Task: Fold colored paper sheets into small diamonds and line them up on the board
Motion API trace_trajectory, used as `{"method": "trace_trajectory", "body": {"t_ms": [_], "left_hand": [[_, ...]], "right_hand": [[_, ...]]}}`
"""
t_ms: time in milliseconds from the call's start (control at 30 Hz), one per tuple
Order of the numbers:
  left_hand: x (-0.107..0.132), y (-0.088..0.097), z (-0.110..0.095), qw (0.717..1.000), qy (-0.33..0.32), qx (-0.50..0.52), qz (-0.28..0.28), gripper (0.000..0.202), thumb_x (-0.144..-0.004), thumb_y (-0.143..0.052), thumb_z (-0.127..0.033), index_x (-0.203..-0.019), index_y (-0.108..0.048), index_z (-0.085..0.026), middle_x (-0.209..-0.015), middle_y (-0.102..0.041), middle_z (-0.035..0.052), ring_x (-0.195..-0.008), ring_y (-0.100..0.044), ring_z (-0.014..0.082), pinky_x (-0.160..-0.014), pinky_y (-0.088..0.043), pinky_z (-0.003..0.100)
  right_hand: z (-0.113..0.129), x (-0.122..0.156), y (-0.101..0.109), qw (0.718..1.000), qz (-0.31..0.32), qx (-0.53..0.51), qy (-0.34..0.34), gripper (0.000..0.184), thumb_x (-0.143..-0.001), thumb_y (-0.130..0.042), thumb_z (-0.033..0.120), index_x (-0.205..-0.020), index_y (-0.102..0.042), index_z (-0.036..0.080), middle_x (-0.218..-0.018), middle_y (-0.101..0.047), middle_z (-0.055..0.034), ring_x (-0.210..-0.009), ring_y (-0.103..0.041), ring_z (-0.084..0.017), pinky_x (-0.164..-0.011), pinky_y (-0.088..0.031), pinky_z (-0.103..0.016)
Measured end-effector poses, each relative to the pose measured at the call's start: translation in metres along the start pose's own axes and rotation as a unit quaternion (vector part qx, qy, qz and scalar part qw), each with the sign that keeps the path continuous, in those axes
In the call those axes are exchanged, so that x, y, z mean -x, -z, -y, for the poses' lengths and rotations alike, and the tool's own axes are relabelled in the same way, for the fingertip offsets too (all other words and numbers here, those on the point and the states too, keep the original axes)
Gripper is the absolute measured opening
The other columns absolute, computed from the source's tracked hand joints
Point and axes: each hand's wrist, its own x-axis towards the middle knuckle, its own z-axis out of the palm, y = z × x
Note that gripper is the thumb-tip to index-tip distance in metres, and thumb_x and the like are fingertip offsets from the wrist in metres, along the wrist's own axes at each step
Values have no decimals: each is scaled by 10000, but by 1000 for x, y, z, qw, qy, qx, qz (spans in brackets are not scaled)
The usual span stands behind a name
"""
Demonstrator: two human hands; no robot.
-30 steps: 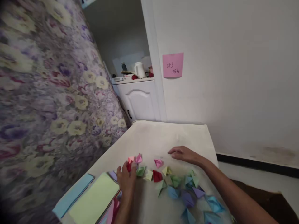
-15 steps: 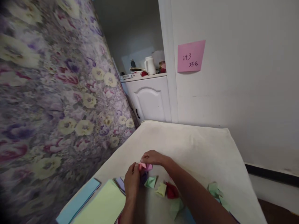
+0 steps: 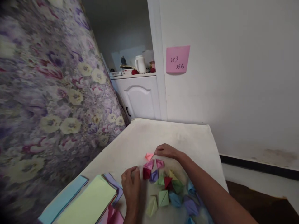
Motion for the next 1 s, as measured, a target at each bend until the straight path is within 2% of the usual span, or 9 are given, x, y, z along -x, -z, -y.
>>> {"method": "trace_trajectory", "body": {"t_ms": [100,200,333,433,500,600,800,900,1000], "left_hand": [[-14,-8,2,999,14,20,31,421,-844,-381,-415,-1110,-539,-131,-1202,-522,148,-1166,-440,257,-1015,-312,415],[-29,-19,0,994,8,55,92,435,-868,-345,-410,-1180,-507,-152,-1253,-518,116,-1177,-451,219,-1026,-314,376],[-38,-24,-3,988,-11,82,128,380,-862,-373,-408,-1096,-565,-178,-1155,-591,83,-1104,-511,212,-982,-362,372],[-35,-19,-8,978,-2,136,160,367,-859,-368,-434,-1027,-589,-195,-1041,-646,63,-992,-572,223,-896,-422,380],[-27,-16,-13,973,12,167,158,367,-848,-388,-446,-1015,-595,-194,-1010,-659,60,-955,-588,229,-865,-437,376],[-9,-14,-19,973,29,181,142,375,-840,-422,-433,-1084,-579,-195,-1087,-637,65,-1021,-561,231,-897,-414,368],[38,-15,-28,974,-12,172,147,300,-859,-422,-374,-1021,-604,-198,-1063,-611,64,-1013,-544,213,-894,-409,342],[62,-20,-43,973,-8,191,131,281,-870,-408,-360,-1001,-600,-202,-1042,-603,58,-1003,-541,205,-880,-413,328],[84,-31,-68,960,7,223,167,275,-883,-386,-350,-991,-590,-200,-1004,-610,57,-945,-562,193,-822,-440,310]], "right_hand": [[0,-4,-4,999,-34,6,7,385,-804,-512,418,-1092,-615,184,-1077,-616,-70,-938,-569,-223,-807,-433,-319],[1,-21,-14,999,-47,15,15,458,-797,-527,402,-1195,-544,175,-1205,-537,-107,-1003,-542,-226,-874,-407,-335],[2,-44,-28,1000,-15,20,17,409,-780,-550,330,-1152,-577,162,-1088,-614,-96,-939,-575,-210,-829,-431,-309],[-1,-50,-32,1000,20,19,14,329,-785,-534,287,-1076,-619,160,-922,-666,-48,-805,-598,-167,-711,-451,-244],[-4,-47,-31,999,45,22,10,264,-773,-547,292,-963,-663,151,-787,-666,-14,-711,-583,-142,-629,-433,-209],[-7,-31,-23,996,87,28,0,228,-734,-596,327,-822,-692,140,-664,-632,20,-651,-553,-123,-562,-394,-181],[1,13,-3,990,133,37,-37,175,-700,-604,274,-760,-696,137,-632,-618,34,-622,-533,-104,-542,-378,-165],[5,37,8,988,137,45,-57,135,-674,-605,232,-713,-689,134,-582,-582,49,-581,-498,-87,-523,-363,-159],[6,70,21,986,140,42,-84,128,-669,-579,204,-705,-679,133,-540,-548,57,-529,-478,-78,-486,-355,-156]]}}
